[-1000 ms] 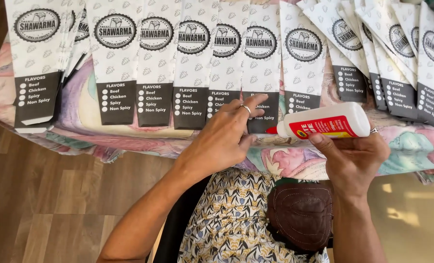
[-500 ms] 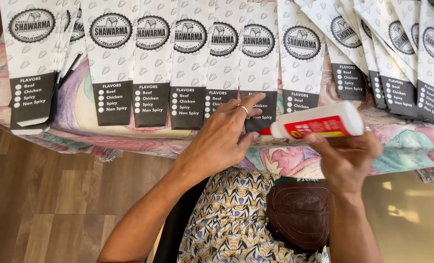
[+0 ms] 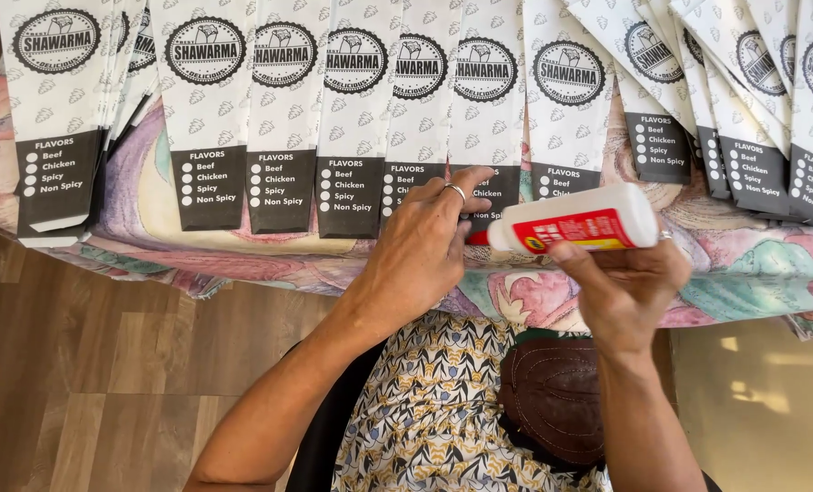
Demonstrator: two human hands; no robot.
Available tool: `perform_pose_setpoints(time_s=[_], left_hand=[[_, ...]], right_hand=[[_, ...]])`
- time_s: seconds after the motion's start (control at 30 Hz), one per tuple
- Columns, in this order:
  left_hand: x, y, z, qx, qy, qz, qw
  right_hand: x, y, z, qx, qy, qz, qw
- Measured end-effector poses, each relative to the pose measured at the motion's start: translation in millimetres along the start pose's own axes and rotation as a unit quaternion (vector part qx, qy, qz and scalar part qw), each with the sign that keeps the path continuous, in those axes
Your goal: The person applies glue from a squeeze bottle to the flaps of printed shawarma packaging sleeves and presses the surfaces together by hand to secure them.
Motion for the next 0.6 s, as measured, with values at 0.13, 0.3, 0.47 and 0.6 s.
perform_pose_setpoints(time_s=[0.13,0.3,0.47,0.6], left_hand=[[1.4,-5.2,2.7,0.014,-0.004,0.011,1.000],[1.1,-7.9,1.3,0.006,-0.041,0.085,0.996],[0.6,27.2,-10.3,-0.148,-0.146,0.089,0.974],[18.7,58.5,-23.8,-0.140,-0.072,0.110,0.981]], right_hand=[[-4.0,3.7,-3.0,-0.022,-0.015,-0.012,1.000],[-4.5,45.8,-11.0,-0.061,-0.033,-0.007,0.998],[-1.7,57.0,-12.1,-0.138,-0.028,0.076,0.987],[0.0,20.7,0.0,-0.080,-0.003,0.070,0.994]])
Point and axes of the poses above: each hand's wrist, its own z-axis towards the middle knuckle, its own y-axis out of the back of the hand, x = y × z, the point moved 7 cm from there along z, towards the middle knuckle, and after that the axes turned 9 degrees about z, right-handed, at the moved point
